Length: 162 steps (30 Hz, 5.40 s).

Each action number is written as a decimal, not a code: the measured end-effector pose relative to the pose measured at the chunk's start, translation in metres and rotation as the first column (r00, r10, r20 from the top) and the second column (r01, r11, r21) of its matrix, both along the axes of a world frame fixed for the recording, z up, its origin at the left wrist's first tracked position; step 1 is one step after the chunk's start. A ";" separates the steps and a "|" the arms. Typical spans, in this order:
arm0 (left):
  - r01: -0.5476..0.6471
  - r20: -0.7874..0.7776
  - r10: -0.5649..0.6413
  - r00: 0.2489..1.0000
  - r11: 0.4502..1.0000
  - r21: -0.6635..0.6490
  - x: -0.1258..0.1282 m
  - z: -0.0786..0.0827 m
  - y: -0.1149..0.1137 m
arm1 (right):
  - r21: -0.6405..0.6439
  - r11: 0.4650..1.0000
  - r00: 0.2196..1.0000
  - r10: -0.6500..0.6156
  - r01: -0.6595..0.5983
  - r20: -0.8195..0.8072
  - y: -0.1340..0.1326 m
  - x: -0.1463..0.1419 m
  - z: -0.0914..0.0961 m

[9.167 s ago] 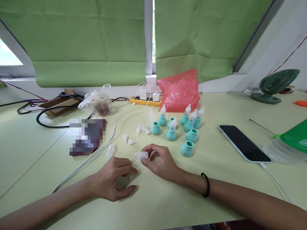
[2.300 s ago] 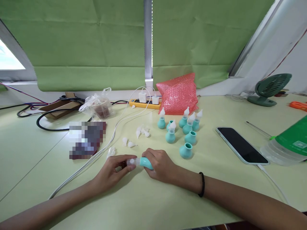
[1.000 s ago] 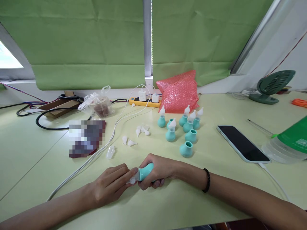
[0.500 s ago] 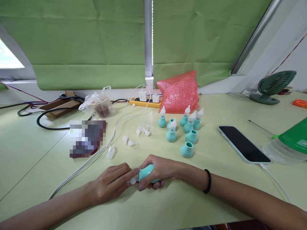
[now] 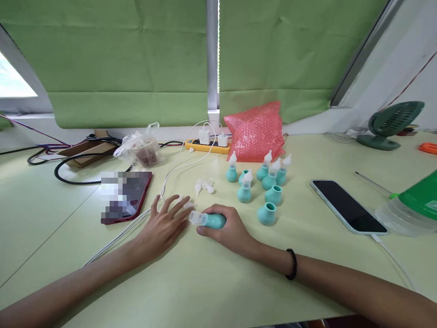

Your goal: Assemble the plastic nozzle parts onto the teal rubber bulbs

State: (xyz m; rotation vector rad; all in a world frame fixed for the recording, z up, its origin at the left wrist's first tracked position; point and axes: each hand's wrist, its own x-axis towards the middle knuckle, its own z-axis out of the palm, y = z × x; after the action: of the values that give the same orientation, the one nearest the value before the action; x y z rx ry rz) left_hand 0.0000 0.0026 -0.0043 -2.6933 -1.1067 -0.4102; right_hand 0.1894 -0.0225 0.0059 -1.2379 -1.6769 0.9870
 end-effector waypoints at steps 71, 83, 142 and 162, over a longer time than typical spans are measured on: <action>0.581 0.644 0.671 0.368 0.374 -0.722 0.006 0.009 -0.006 | -0.040 0.989 0.980 0.147 -0.143 0.131 -0.011 0.001 -0.002; 0.461 0.672 0.660 0.335 0.507 -0.728 0.010 0.018 -0.013 | -0.122 0.969 0.976 0.217 -0.214 0.006 -0.001 0.005 0.013; -0.294 -0.099 0.278 0.956 0.919 -0.261 -0.030 0.050 0.026 | 0.695 0.710 0.710 -0.431 -0.113 0.557 0.039 0.048 0.046; 0.280 0.454 0.112 0.884 0.651 -0.706 -0.006 0.036 0.001 | 0.551 0.763 0.880 0.050 -0.339 0.472 0.000 0.001 -0.011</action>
State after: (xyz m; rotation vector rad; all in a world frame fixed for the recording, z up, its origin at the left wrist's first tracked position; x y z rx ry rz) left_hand -0.0057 0.0034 0.0316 -3.5218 -1.5604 -0.7932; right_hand 0.1906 -0.0228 -0.0047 -0.8585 -2.2782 0.1927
